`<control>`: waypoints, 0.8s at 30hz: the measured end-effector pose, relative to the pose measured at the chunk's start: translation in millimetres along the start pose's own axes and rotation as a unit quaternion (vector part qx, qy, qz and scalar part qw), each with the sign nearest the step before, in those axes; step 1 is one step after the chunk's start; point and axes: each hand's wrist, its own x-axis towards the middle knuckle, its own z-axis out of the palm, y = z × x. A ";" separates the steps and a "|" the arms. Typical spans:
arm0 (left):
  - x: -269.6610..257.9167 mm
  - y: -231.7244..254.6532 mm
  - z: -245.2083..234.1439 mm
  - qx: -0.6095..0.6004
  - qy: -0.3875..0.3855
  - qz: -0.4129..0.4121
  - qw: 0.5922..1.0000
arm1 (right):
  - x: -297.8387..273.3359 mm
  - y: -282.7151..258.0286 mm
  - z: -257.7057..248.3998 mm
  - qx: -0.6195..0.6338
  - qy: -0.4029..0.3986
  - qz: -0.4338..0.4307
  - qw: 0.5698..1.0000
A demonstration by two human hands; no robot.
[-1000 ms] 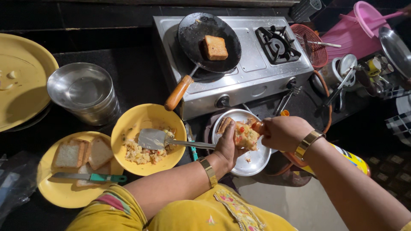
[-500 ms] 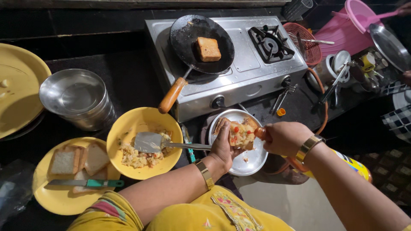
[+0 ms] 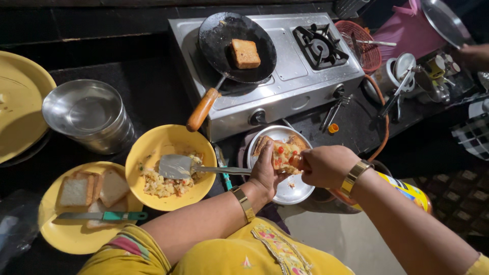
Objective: The person spreads a vegetable filling from a bowl onto bread slices using a spatula, squeezes sauce from a bottle onto the filling, and assembles sandwich halves. They place plain bread slices into a frying pan on a gas stove to toast, then continue filling and stacking the prepared sandwiches on a plate.
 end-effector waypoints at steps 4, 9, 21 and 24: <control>-1.4 3.0 -0.7 -0.022 -0.006 0.005 1.000 | 2.0 1.0 2.7 -0.005 0.004 0.000 1.000; -0.8 9.6 -0.1 -0.052 0.001 0.009 0.999 | 1.7 8.1 6.7 -0.004 0.002 0.008 1.000; -2.0 4.6 1.3 -0.028 -0.001 0.004 1.000 | -1.1 8.8 10.7 -0.010 -0.021 0.024 0.999; -3.9 4.5 2.9 -0.015 -0.003 0.003 1.000 | -1.4 7.8 9.8 -0.001 -0.013 0.021 1.000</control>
